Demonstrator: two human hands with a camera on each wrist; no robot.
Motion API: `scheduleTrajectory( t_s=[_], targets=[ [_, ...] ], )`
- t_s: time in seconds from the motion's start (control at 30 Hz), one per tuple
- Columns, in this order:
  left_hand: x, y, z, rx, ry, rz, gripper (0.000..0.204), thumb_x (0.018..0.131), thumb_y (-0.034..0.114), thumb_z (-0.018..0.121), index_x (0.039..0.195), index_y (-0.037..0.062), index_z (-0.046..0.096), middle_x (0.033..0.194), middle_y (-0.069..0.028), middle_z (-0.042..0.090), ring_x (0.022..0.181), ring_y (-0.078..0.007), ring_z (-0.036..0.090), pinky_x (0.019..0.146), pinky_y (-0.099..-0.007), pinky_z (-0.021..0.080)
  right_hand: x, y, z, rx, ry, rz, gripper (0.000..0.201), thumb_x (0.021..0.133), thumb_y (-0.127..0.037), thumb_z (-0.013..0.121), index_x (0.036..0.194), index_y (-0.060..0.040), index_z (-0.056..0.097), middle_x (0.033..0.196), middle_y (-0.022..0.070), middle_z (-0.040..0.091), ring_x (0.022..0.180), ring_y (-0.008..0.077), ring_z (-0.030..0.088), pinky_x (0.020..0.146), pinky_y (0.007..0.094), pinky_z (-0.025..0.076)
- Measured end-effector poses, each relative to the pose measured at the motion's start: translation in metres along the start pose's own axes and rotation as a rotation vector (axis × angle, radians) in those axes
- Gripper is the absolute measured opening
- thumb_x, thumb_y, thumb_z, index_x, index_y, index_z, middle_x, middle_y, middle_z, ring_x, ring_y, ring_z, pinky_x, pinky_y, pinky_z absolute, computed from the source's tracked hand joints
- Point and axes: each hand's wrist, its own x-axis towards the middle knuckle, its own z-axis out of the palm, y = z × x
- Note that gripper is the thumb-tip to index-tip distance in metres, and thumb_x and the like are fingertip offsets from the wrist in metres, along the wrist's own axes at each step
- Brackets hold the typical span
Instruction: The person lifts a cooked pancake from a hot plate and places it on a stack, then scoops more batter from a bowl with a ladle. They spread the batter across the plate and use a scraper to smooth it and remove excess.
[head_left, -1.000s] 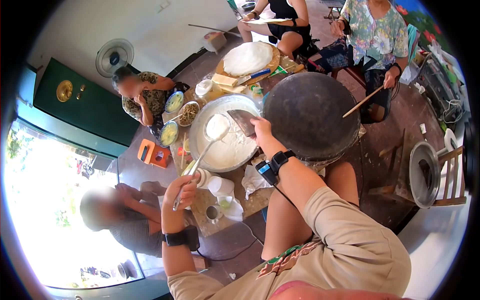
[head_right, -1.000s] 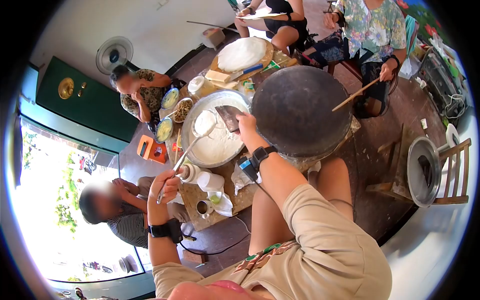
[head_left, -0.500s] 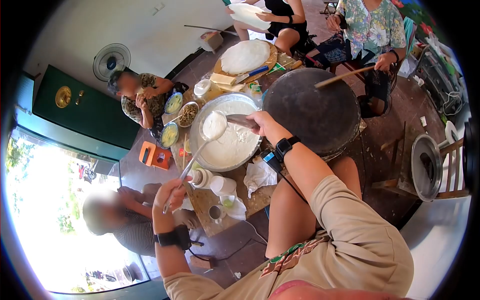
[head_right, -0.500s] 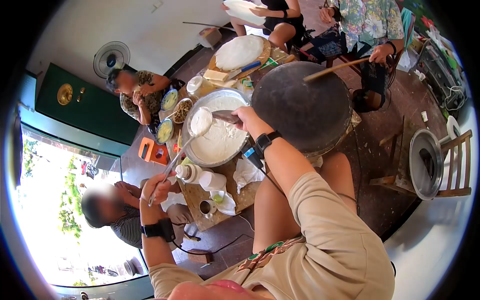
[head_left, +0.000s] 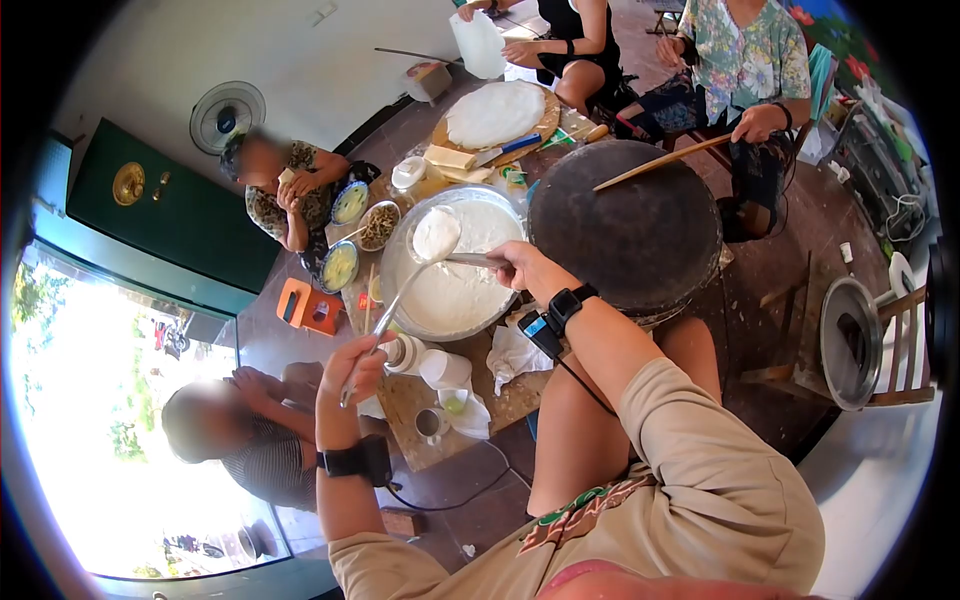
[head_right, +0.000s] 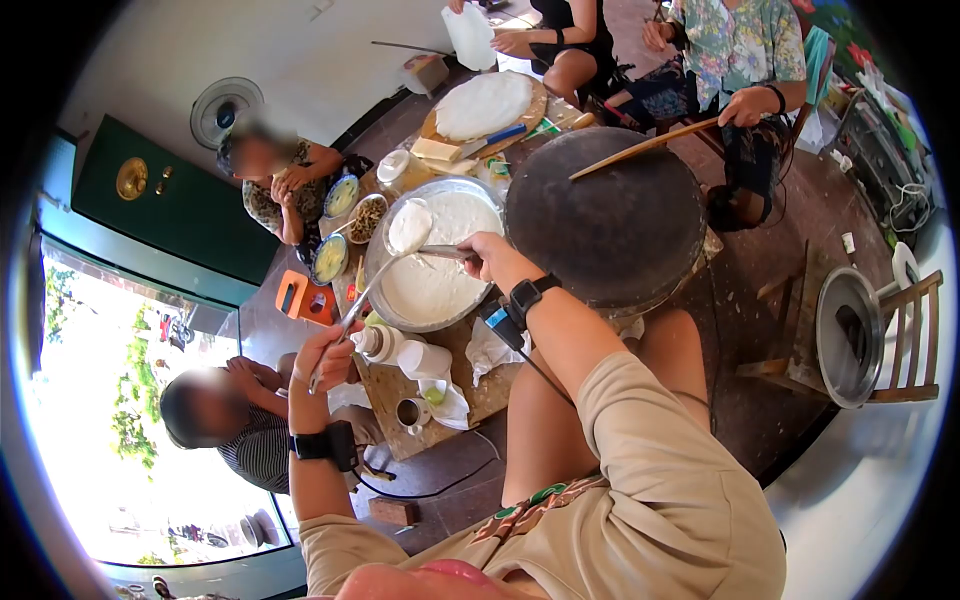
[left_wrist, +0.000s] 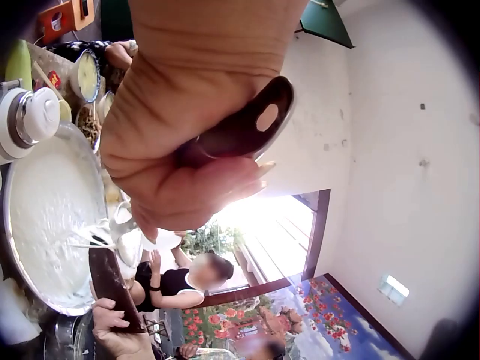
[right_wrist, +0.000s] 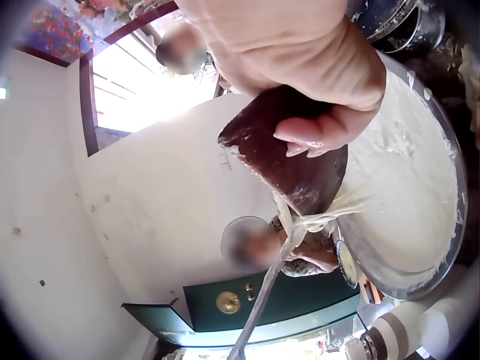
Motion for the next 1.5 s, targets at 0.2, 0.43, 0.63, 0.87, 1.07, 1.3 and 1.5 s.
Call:
scheduleTrajectory(
  t_s=[0.2, 0.43, 0.63, 0.87, 1.07, 1.3, 1.5],
  targets=[
    [0.007, -0.001, 0.008, -0.023, 0.016, 0.020, 0.036, 0.098, 0.022, 0.032, 0.125, 0.0000, 0.043, 0.062, -0.0009, 0.040, 0.042, -0.0100, 0.041, 0.032, -0.0234, 0.038, 0.002, 0.002, 0.003, -0.222, 0.143, -0.199, 0.016, 0.079, -0.015, 0.064, 0.084, -0.0005, 0.060, 0.073, 0.0113, 0.058, 0.056, 0.0230, 0.056, 0.041, 0.0301, 0.048],
    [0.005, 0.004, 0.047, 0.129, 0.253, 0.140, 0.021, 0.096, 0.018, 0.041, 0.108, 0.0014, 0.047, 0.055, 0.0028, 0.034, 0.040, -0.0065, 0.037, 0.029, -0.0193, 0.031, 0.005, -0.006, -0.008, -0.901, 0.340, -0.719, 0.047, 0.071, -0.025, 0.065, 0.108, 0.0037, 0.059, 0.102, 0.0233, 0.062, 0.094, 0.0343, 0.061, 0.074, 0.0406, 0.049],
    [0.003, 0.013, 0.056, 0.083, 0.246, 0.158, 0.022, 0.096, 0.019, 0.041, 0.107, 0.0003, 0.046, 0.056, 0.0039, 0.036, 0.040, -0.0049, 0.036, 0.030, -0.0167, 0.030, -0.008, -0.022, -0.004, -1.021, 0.381, -0.925, 0.053, 0.072, -0.028, 0.065, 0.113, 0.0046, 0.057, 0.104, 0.0237, 0.063, 0.099, 0.0337, 0.060, 0.085, 0.0369, 0.046],
    [-0.002, 0.016, 0.058, 0.032, 0.180, 0.146, 0.024, 0.096, 0.017, 0.041, 0.110, -0.0013, 0.044, 0.056, 0.0060, 0.035, 0.040, -0.0024, 0.036, 0.030, -0.0150, 0.028, -0.022, -0.047, 0.003, -0.405, 0.120, -0.671, 0.042, 0.082, -0.015, 0.063, 0.122, -0.0053, 0.053, 0.097, 0.0082, 0.064, 0.077, 0.0215, 0.062, 0.059, 0.0366, 0.048],
    [-0.010, 0.018, 0.059, -0.085, 0.020, 0.078, 0.023, 0.096, 0.020, 0.037, 0.108, 0.0017, 0.043, 0.058, 0.0028, 0.041, 0.041, -0.0059, 0.038, 0.030, -0.0172, 0.030, 0.020, -0.068, -0.006, -0.071, -0.074, -0.342, 0.023, 0.086, -0.017, 0.060, 0.108, -0.0134, 0.057, 0.084, 0.0029, 0.060, 0.066, 0.0186, 0.055, 0.049, 0.0315, 0.042],
    [-0.011, 0.017, 0.060, -0.053, -0.046, 0.097, 0.023, 0.096, 0.021, 0.036, 0.109, 0.0024, 0.044, 0.067, -0.0035, 0.050, 0.044, -0.0074, 0.042, 0.028, -0.0179, 0.031, 0.017, -0.063, 0.001, 0.104, -0.222, -0.082, 0.016, 0.092, -0.019, 0.053, 0.091, -0.0044, 0.058, 0.070, 0.0084, 0.057, 0.053, 0.0118, 0.053, 0.039, 0.0205, 0.041],
    [-0.010, 0.017, 0.063, -0.035, -0.014, 0.103, 0.027, 0.097, 0.020, 0.034, 0.113, 0.0010, 0.043, 0.066, -0.0028, 0.047, 0.043, -0.0068, 0.042, 0.028, -0.0179, 0.033, 0.012, -0.054, 0.007, 0.113, -0.249, -0.011, 0.015, 0.092, -0.017, 0.052, 0.091, -0.0042, 0.059, 0.069, 0.0085, 0.056, 0.051, 0.0109, 0.053, 0.039, 0.0200, 0.041]
  ],
)
